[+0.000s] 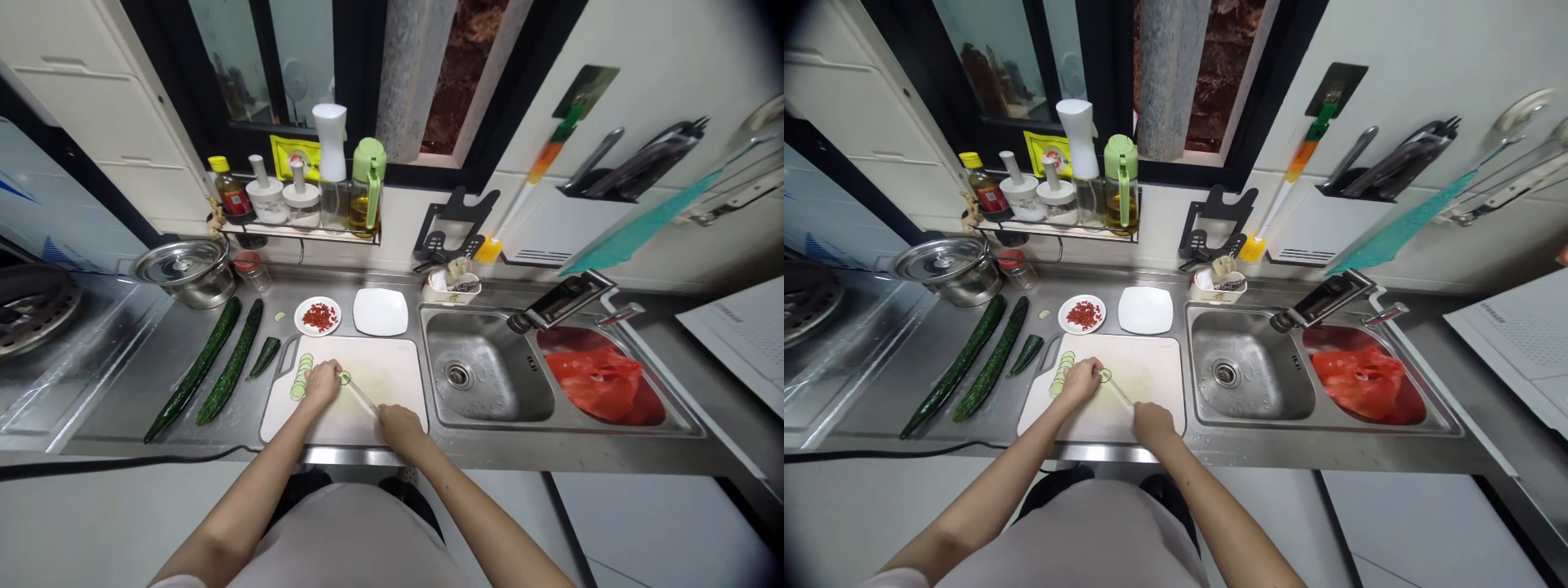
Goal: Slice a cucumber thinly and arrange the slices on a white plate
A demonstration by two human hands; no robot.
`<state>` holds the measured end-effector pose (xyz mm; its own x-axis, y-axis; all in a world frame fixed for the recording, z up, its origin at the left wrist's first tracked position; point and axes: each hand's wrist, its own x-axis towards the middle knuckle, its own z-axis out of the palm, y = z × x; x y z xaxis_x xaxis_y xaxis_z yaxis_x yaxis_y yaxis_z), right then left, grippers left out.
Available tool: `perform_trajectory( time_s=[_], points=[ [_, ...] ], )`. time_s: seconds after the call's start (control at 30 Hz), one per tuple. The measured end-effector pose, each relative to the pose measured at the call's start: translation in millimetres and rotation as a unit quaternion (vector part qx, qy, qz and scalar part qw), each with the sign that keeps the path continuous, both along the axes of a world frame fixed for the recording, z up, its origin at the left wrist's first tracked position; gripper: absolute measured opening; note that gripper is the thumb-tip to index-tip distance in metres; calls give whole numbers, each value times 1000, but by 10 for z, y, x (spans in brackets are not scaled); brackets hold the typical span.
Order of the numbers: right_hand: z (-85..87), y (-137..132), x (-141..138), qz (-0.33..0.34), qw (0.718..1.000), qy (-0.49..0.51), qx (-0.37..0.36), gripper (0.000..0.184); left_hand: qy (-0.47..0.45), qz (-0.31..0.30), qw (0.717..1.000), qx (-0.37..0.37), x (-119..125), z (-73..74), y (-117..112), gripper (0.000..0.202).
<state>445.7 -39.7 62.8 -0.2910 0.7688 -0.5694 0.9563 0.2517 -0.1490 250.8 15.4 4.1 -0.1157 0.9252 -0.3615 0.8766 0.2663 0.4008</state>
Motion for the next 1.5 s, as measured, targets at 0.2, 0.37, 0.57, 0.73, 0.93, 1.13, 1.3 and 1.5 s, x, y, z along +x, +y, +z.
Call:
perform_trajectory(
  time_s=[0.2, 0.37, 0.57, 0.73, 0.93, 1.13, 1.3, 1.5],
  points=[
    [-26, 37, -49, 7, 1000, 0, 7, 31, -2, 0, 1000, -9, -13, -6, 17, 21],
    [-10, -2, 5, 8, 1000, -6, -1, 33, 4, 5, 1000, -19, -1, 1, 39, 22],
    [-5, -42, 48, -1, 1000, -6, -5, 31, 14, -7, 1000, -15, 24, 35, 37, 20],
    [-21, -46, 57, -2, 1000, 3, 1, 31, -3, -24, 1000, -19, 27, 76, 5, 22],
    [-34, -35, 60, 1, 1000, 3, -1, 31, -21, -27, 999, -11, -16, 53, 11, 28],
    [-6, -3, 22, 4, 1000, 1, -5, 32, -39, -23, 999, 4, -41, -14, 20, 27],
    [10, 16, -38, 7, 1000, -4, 1, 32, -31, -18, 999, 7, -41, -58, 38, 24],
    [-14, -12, -21, 5, 1000, -4, 11, 31, -43, -28, 999, 10, -102, -100, 89, 27]
  ],
)
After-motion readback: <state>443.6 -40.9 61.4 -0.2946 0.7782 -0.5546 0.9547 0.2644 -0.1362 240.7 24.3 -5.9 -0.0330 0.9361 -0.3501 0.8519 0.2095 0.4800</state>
